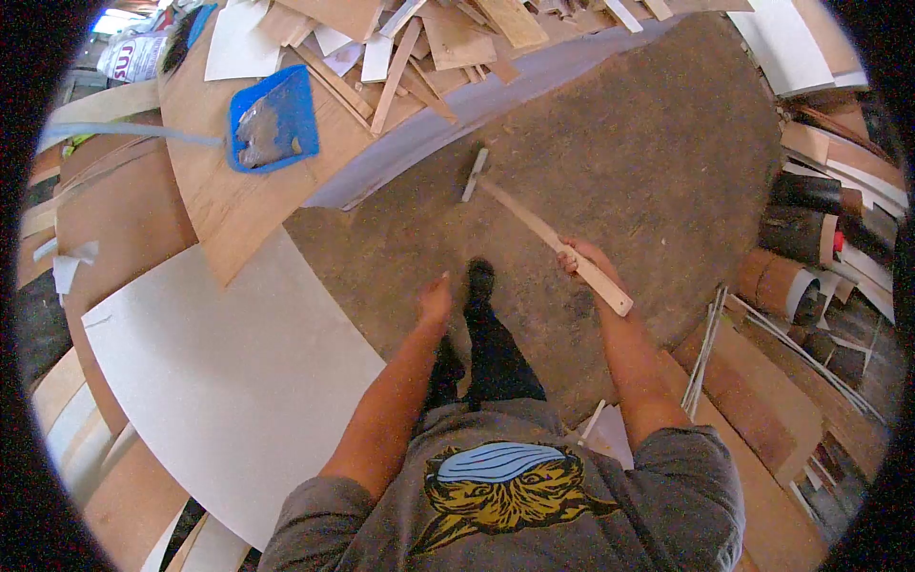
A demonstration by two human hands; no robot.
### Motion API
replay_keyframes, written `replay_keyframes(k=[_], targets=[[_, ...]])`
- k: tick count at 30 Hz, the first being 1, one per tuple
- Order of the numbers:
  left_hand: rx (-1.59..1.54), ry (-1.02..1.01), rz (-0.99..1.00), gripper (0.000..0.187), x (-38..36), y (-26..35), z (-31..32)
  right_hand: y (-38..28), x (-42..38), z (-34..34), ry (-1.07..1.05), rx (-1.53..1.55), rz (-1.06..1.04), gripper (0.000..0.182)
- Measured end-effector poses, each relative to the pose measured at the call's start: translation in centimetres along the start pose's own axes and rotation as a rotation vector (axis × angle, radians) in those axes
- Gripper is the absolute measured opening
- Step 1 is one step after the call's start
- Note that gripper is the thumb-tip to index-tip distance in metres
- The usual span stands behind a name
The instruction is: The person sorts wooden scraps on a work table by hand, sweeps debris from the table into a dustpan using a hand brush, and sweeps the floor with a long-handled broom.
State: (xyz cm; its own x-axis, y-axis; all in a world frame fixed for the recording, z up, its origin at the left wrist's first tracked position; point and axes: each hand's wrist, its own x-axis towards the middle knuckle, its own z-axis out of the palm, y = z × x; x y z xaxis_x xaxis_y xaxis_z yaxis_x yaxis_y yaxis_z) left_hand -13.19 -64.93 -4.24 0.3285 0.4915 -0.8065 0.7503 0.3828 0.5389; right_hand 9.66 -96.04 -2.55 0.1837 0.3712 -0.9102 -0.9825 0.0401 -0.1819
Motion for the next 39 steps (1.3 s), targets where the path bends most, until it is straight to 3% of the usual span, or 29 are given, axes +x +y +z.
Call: replay_keyframes(k=[4, 7, 10, 12, 14, 17, 20, 22, 23, 25, 27, 28, 31, 34, 39], targets=[[0.036, -0.180, -0.044, 0.051, -0.7, 1.6, 1.5, 1.7, -4.8, 5.3, 0.060, -0.120, -0.039, 0.032], [-0.012, -0.184, 0.068, 0.051, -2.2, 0.5, 0.7, 7.5, -8.8, 9.4, 0.116, -0.469, -0.019, 0.033], [0.075, -0.136, 0.122, 0.052, -3.1, -1.6, -1.1, 13.8, -12.4, 12.6, -0.002, -0.351, 0.155, 0.028], [-0.024, -0.162, 0.145, 0.053, 1.0, -8.7, -2.4, 18.7, -11.4, 13.5, -0.131, -0.313, 0.254, 0.026], [-0.001, -0.117, 0.059, 0.055, -1.7, -9.9, -5.4, 22.9, -9.8, 16.5, -0.215, -0.273, 0.323, 0.020], [-0.034, -0.051, 0.006, 0.055, -4.2, -11.8, -9.2, 30.4, 0.0, 15.8, -0.438, -0.192, 0.290, 0.019], [-0.093, 0.017, -0.010, 0.055, -5.4, -15.1, -14.9, 30.8, -0.8, 15.9, -0.600, -0.192, 0.051, 0.027], [-0.130, 0.058, -0.011, 0.055, -6.1, -16.4, -18.3, 26.7, -10.1, 18.8, -0.527, -0.520, -0.411, 0.026], [-0.121, 0.063, -0.043, 0.053, -6.5, -16.8, -19.2, 26.5, -10.5, 16.8, -0.374, -0.636, -0.567, 0.031], [-0.109, 0.072, -0.107, 0.050, -6.4, -16.8, -19.8, 24.4, -9.8, 10.7, -0.197, -0.524, -0.504, 0.034], [-0.006, 0.024, -0.052, 0.048, -6.1, -16.9, -18.7, 20.9, -8.3, 6.0, -0.071, -0.294, -0.172, 0.028], [0.044, 0.000, -0.026, 0.048, -6.3, -16.8, -18.1, 20.6, -8.4, 6.3, 0.028, -0.368, -0.117, 0.026], [-0.181, -0.144, -0.028, 0.047, -8.4, -15.9, -15.3, 20.3, -10.9, 9.6, 0.293, -0.738, -0.055, 0.022], [-0.193, -0.197, -0.032, 0.054, -9.2, -15.4, -14.4, 23.6, -15.7, 14.7, 0.285, -0.797, -0.089, 0.020], [-0.315, -0.238, -0.131, 0.069, -15.7, -9.4, -13.7, 28.5, -17.0, 19.7, -0.013, -0.779, 0.136, 0.019]])
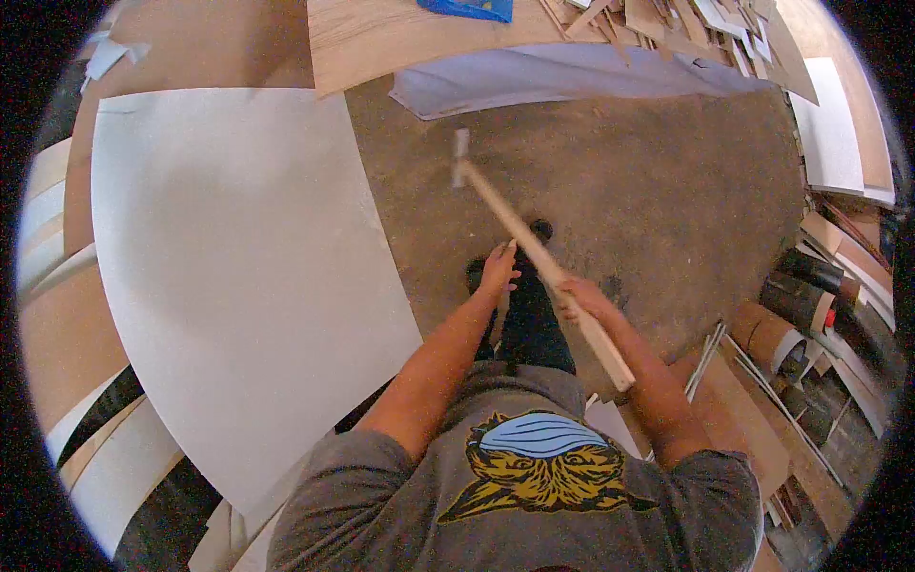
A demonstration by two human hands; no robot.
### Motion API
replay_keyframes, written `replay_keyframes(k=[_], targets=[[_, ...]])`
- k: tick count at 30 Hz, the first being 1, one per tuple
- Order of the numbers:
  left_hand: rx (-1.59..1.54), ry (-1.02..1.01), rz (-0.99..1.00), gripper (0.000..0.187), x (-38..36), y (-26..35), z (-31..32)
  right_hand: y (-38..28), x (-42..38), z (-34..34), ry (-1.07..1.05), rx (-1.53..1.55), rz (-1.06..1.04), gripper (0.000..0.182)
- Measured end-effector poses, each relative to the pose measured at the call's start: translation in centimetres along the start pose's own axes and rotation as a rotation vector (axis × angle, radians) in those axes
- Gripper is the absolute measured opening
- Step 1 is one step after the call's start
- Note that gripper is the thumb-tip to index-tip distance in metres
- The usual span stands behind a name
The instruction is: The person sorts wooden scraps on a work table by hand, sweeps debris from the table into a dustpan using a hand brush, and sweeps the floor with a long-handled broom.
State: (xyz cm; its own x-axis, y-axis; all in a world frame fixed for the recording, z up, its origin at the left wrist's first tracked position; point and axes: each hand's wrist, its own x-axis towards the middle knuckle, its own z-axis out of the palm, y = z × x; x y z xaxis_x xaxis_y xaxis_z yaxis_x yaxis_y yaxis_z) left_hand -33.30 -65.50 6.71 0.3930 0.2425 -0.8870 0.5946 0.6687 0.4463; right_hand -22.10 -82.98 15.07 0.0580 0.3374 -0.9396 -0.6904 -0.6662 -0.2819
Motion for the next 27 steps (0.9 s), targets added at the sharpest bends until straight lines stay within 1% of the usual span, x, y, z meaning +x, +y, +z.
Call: replay_keyframes(k=[1, 2, 3, 4, 5, 7, 9, 10, 12, 13, 14, 15, 16, 17, 19, 21, 22, 23, 24, 25, 26, 27], targets=[[-0.015, 0.034, 0.073, 0.066, 2.1, -1.8, -0.9, 0.9, 3.3, 1.1, -0.167, 0.124, 0.096, 0.023], [-0.029, 0.064, 0.143, 0.064, 6.1, -5.2, -2.7, 0.5, 5.4, 3.5, -0.308, 0.072, 0.023, 0.025], [-0.040, 0.089, 0.215, 0.062, 8.4, -7.2, -4.2, 1.0, 8.9, 5.4, -0.291, 0.079, -0.022, 0.024], [-0.125, 0.047, 0.189, 0.058, 7.5, -7.1, -6.2, 0.3, 11.4, 7.2, -0.344, 0.083, 0.006, 0.024], [-0.212, 0.009, 0.160, 0.055, 6.7, -6.7, -8.7, 0.7, 15.1, 8.5, -0.369, 0.038, -0.016, 0.026], [0.018, 0.128, 0.141, 0.055, 6.3, -6.6, -12.1, 1.0, 16.9, 8.4, -0.425, 0.117, -0.174, 0.030], [-0.131, 0.213, 0.082, 0.056, 4.1, -5.9, -13.5, -0.2, 13.1, 6.9, -0.479, 0.367, -0.447, 0.034], [-0.208, 0.257, 0.054, 0.056, 3.2, -5.5, -14.0, 0.2, 12.6, 4.7, -0.390, 0.211, -0.632, 0.036], [-0.119, 0.274, 0.018, 0.060, 4.1, -6.5, -15.1, -0.6, 9.7, -0.3, -0.269, 0.227, -0.652, 0.036], [-0.078, 0.282, 0.003, 0.061, 4.9, -7.3, -15.7, -1.6, 7.3, -2.7, -0.242, 0.399, -0.488, 0.034], [0.084, 0.256, 0.092, 0.063, 5.3, -7.8, -15.9, 0.3, 10.5, -8.8, -0.194, 0.450, -0.372, 0.031], [0.245, 0.230, 0.182, 0.064, 5.8, -8.4, -15.9, 0.9, 11.6, -11.2, -0.149, 0.443, -0.298, 0.030], [0.277, 0.212, 0.173, 0.065, 6.4, -8.8, -15.2, 1.5, 12.8, -13.6, -0.104, 0.440, -0.223, 0.029], [0.309, 0.194, 0.164, 0.066, 7.0, -9.2, -14.5, 0.7, 11.0, -14.0, -0.065, 0.379, -0.187, 0.029], [0.115, 0.167, -0.052, 0.068, 8.5, -9.2, -10.6, 0.0, 8.0, -13.8, 0.036, 0.235, -0.105, 0.030], [0.064, 0.019, -0.056, 0.071, 5.4, -6.1, -7.1, 1.0, 5.1, -11.6, 0.162, 0.068, -0.016, 0.033], [0.034, -0.049, -0.062, 0.073, 4.1, -4.8, -5.4, 1.4, 3.8, -10.3, 0.111, 0.137, -0.004, 0.034], [0.039, -0.114, -0.083, 0.073, 4.3, -4.0, -3.9, 1.7, 2.5, -8.8, 0.054, 0.205, 0.001, 0.035], [0.043, -0.173, -0.114, 0.073, 4.6, -3.3, -2.4, 2.0, 1.3, -7.3, 0.065, 0.149, 0.048, 0.035], [-0.006, -0.194, -0.143, 0.074, 3.2, -1.8, -0.9, 2.2, 0.1, -5.8, 0.074, 0.096, 0.097, 0.035], [-0.055, -0.213, -0.170, 0.075, 2.0, -0.4, 0.4, 2.5, -1.0, -4.1, 0.022, 0.126, 0.099, 0.038], [-0.034, -0.188, -0.145, 0.073, 2.6, -0.6, 1.2, 2.6, -1.9, -2.6, -0.031, 0.155, 0.103, 0.042]])
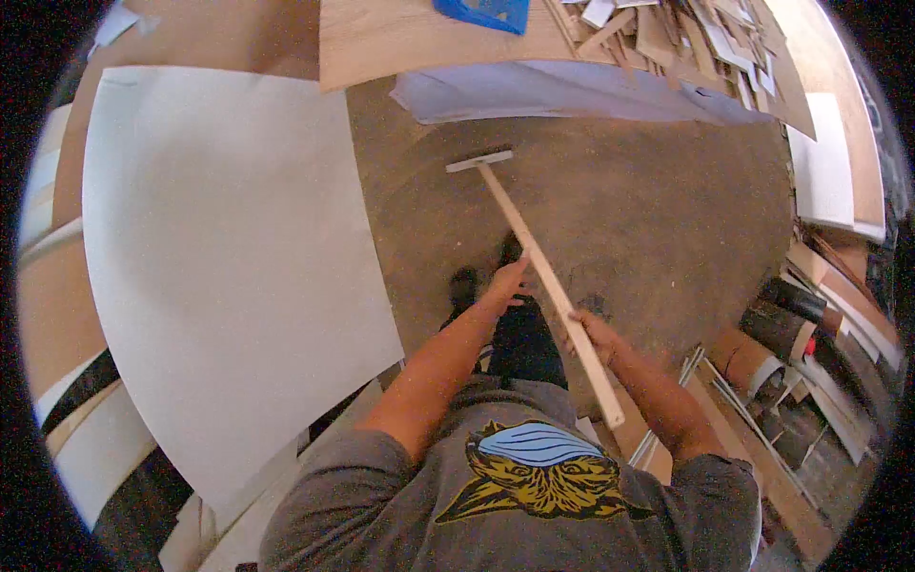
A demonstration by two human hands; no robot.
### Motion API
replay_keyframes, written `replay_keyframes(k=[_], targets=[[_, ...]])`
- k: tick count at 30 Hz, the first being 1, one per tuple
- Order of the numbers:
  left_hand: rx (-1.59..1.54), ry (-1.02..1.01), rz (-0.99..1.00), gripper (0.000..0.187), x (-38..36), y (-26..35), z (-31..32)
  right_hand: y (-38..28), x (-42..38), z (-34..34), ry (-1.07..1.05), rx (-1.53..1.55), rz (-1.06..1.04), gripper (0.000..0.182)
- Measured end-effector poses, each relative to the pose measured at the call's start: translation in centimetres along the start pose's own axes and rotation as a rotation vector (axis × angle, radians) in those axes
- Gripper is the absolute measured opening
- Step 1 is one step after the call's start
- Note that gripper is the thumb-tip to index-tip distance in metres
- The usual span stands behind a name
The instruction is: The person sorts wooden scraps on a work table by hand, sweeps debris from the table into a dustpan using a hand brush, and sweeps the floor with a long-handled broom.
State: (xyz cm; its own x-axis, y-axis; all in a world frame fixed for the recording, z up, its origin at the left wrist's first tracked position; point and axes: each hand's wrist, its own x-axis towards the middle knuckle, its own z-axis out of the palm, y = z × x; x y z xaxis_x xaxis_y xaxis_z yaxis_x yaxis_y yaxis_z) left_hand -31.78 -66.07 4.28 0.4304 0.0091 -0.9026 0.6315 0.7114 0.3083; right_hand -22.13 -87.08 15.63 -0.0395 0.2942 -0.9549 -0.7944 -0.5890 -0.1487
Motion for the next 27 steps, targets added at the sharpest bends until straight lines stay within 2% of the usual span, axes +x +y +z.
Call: replay_keyframes(k=[1, 2, 3, 4, 6, 7, 8, 9, 12, 14, 16, 17, 19, 20, 21, 22, 23, 24, 25, 27], targets=[[0.019, 0.029, 0.019, 0.072, 0.9, -0.4, 0.3, 0.0, -0.6, 1.1, -0.264, 0.086, 0.085, 0.049], [0.040, 0.058, 0.038, 0.071, 1.6, -0.9, 0.1, -0.5, -1.2, 2.2, -0.281, 0.016, 0.133, 0.054], [0.083, 0.175, 0.199, 0.072, 1.3, -2.2, -0.2, -0.7, -0.4, 2.0, -0.330, 0.002, 0.220, 0.058], [0.186, 0.338, 0.233, 0.069, 2.0, -3.7, -1.0, -1.3, 0.7, 1.9, -0.377, -0.013, 0.306, 0.062], [0.402, 0.660, 0.291, 0.067, 3.3, -5.8, -2.5, -2.6, 3.1, 3.2, -0.224, -0.349, 0.160, 0.074], [0.466, 0.709, 0.172, 0.065, 2.6, -5.6, -3.3, -3.2, 4.5, 4.5, -0.150, -0.509, 0.081, 0.081], [0.498, 0.726, 0.114, 0.065, 1.1, -5.2, -3.7, -4.1, 5.9, 5.7, -0.243, -0.548, 0.096, 0.099], [0.530, 0.741, 0.060, 0.065, -0.4, -4.4, -3.9, -6.1, 5.2, 9.1, -0.250, -0.677, 0.100, 0.101], [0.515, 0.835, -0.017, 0.062, -3.1, -2.2, -4.6, -4.2, 8.9, 14.5, -0.365, -0.732, -0.058, 0.080], [0.475, 0.902, -0.040, 0.059, -4.0, -1.6, -5.1, -3.9, 9.5, 16.4, -0.324, -0.753, -0.087, 0.059], [0.358, 0.943, 0.137, 0.055, -0.7, -5.6, -8.1, -2.7, 11.7, 16.2, -0.337, -0.729, -0.094, 0.041], [0.296, 0.964, 0.225, 0.054, 0.3, -7.0, -9.7, -2.4, 13.4, 16.0, -0.324, -0.735, -0.039, 0.035], [0.284, 0.977, 0.152, 0.055, -0.8, -6.4, -11.1, -1.0, 18.1, 15.0, -0.302, -0.747, 0.071, 0.024], [0.280, 0.981, 0.117, 0.056, -1.6, -6.4, -12.2, 0.1, 21.4, 14.8, -0.348, -0.782, 0.069, 0.022], [0.236, 0.959, 0.154, 0.058, -0.1, -9.1, -14.5, 1.0, 25.4, 15.1, -0.397, -0.818, 0.069, 0.020], [0.192, 0.936, 0.189, 0.061, 1.5, -11.9, -16.8, 2.0, 28.2, 14.8, -0.465, -0.706, 0.084, 0.016], [0.205, 0.997, 0.102, 0.060, -1.0, -10.2, -16.0, 3.0, 30.9, 14.5, -0.532, -0.593, 0.107, 0.013], [0.217, 1.056, 0.012, 0.060, -3.0, -8.9, -15.7, 3.4, 32.8, 14.1, -0.465, -0.568, 0.112, 0.013], [0.158, 1.037, 0.003, 0.060, -4.3, -8.6, -15.7, 3.6, 34.1, 13.3, -0.403, -0.546, 0.119, 0.014], [0.044, 0.994, -0.004, 0.059, -6.5, -8.3, -16.1, 1.8, 32.1, 11.7, -0.298, -0.478, 0.087, 0.016]])
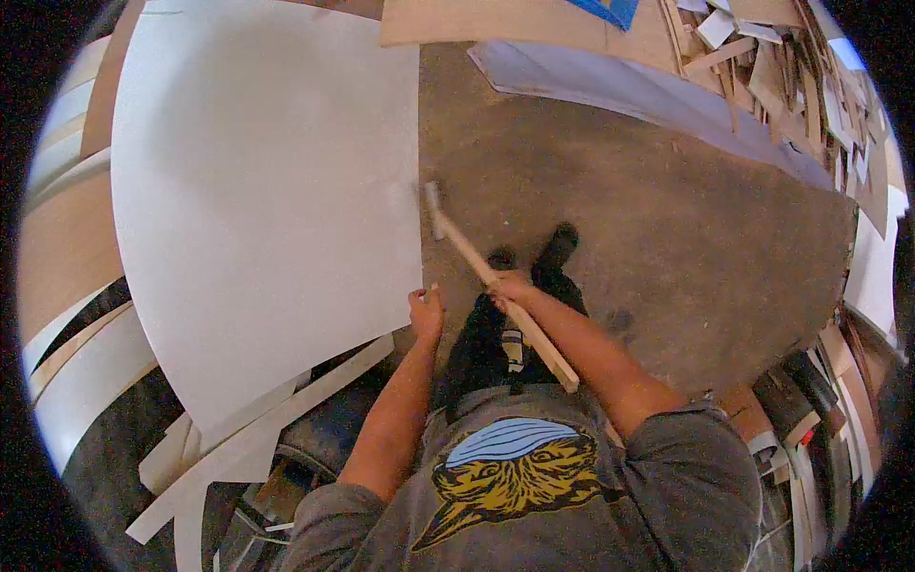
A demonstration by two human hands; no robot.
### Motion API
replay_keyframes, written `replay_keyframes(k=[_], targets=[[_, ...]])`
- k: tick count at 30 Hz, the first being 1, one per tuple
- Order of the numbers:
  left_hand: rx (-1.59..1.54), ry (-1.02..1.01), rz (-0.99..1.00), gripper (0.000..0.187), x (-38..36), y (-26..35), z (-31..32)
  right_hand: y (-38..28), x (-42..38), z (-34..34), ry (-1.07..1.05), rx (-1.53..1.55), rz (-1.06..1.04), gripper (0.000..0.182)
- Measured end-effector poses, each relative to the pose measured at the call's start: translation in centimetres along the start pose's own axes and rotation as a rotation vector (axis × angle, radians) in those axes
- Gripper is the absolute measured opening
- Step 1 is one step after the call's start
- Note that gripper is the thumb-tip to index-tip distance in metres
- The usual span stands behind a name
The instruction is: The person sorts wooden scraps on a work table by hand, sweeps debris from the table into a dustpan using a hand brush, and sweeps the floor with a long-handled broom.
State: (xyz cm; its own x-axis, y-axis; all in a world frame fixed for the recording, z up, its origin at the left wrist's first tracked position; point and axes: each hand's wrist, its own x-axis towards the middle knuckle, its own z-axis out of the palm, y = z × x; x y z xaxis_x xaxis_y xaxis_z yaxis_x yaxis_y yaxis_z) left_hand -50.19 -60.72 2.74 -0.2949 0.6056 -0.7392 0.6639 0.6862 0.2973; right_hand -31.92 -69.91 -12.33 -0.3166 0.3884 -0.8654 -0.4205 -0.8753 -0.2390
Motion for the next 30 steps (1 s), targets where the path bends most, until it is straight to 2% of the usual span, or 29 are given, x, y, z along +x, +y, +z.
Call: replay_keyframes(k=[3, 6, 8, 11, 14, 15, 16, 17, 19, 20, 23, 24, 26, 27, 28, 29, 30], targets=[[0.118, 0.145, 0.105, 0.057, 3.2, -4.5, 0.4, -1.1, -7.0, -2.3, 0.174, -0.057, -0.123, 0.029], [0.123, 0.136, 0.122, 0.057, 1.9, -3.5, 0.7, -6.4, -15.2, 0.5, 0.170, -0.130, -0.143, 0.037], [0.109, 0.149, 0.142, 0.054, 1.5, -1.7, 1.5, -5.1, -7.8, 1.3, 0.003, -0.059, -0.051, 0.043], [-0.048, 0.086, 0.231, 0.051, -0.4, 2.1, 1.4, -6.8, -2.8, 4.5, -0.121, 0.017, -0.068, 0.047], [-0.145, 0.050, 0.279, 0.048, 0.2, 3.0, 0.8, -5.7, 3.6, 2.0, -0.019, -0.059, -0.114, 0.046], [-0.160, 0.046, 0.288, 0.047, 0.7, 3.2, 0.6, -4.8, 4.5, -0.3, 0.055, 0.023, -0.038, 0.044], [-0.125, 0.028, 0.252, 0.047, 0.7, 3.6, 0.0, -4.2, 4.4, -2.6, 0.130, 0.104, 0.039, 0.043], [-0.094, 0.010, 0.221, 0.048, 0.8, 4.2, -0.7, -4.5, 1.9, -3.6, 0.195, -0.046, -0.081, 0.044], [-0.042, -0.021, 0.217, 0.048, 2.4, 4.4, -1.4, -6.7, -6.0, -1.4, 0.294, -0.131, -0.212, 0.045], [-0.017, -0.040, 0.242, 0.048, 4.0, 3.4, -1.4, -7.7, -9.4, 1.0, 0.330, -0.060, -0.221, 0.046], [0.154, -0.029, 0.361, 0.047, 10.0, 1.3, -2.7, -6.3, -7.7, 5.8, 0.300, -0.010, -0.153, 0.043], [0.223, -0.004, 0.392, 0.047, 11.3, 0.4, -3.8, -6.5, -6.1, 7.7, 0.257, 0.092, -0.135, 0.041], [0.199, -0.077, 0.338, 0.048, 11.7, 2.2, -7.9, -8.3, -2.0, 11.6, 0.152, 0.301, -0.112, 0.038], [0.186, -0.111, 0.319, 0.048, 12.4, 3.2, -9.7, -10.5, -0.9, 12.7, 0.164, 0.233, -0.110, 0.037], [0.159, -0.115, 0.421, 0.050, 14.6, 1.6, -11.1, -12.8, -0.5, 13.9, 0.177, 0.166, -0.097, 0.036], [0.170, -0.101, 0.411, 0.049, 15.7, 1.5, -12.9, -14.1, -0.2, 15.0, 0.190, 0.101, -0.087, 0.035], [0.181, -0.092, 0.403, 0.049, 16.4, 1.5, -14.6, -12.5, 1.6, 14.0, 0.187, 0.168, -0.117, 0.037]])
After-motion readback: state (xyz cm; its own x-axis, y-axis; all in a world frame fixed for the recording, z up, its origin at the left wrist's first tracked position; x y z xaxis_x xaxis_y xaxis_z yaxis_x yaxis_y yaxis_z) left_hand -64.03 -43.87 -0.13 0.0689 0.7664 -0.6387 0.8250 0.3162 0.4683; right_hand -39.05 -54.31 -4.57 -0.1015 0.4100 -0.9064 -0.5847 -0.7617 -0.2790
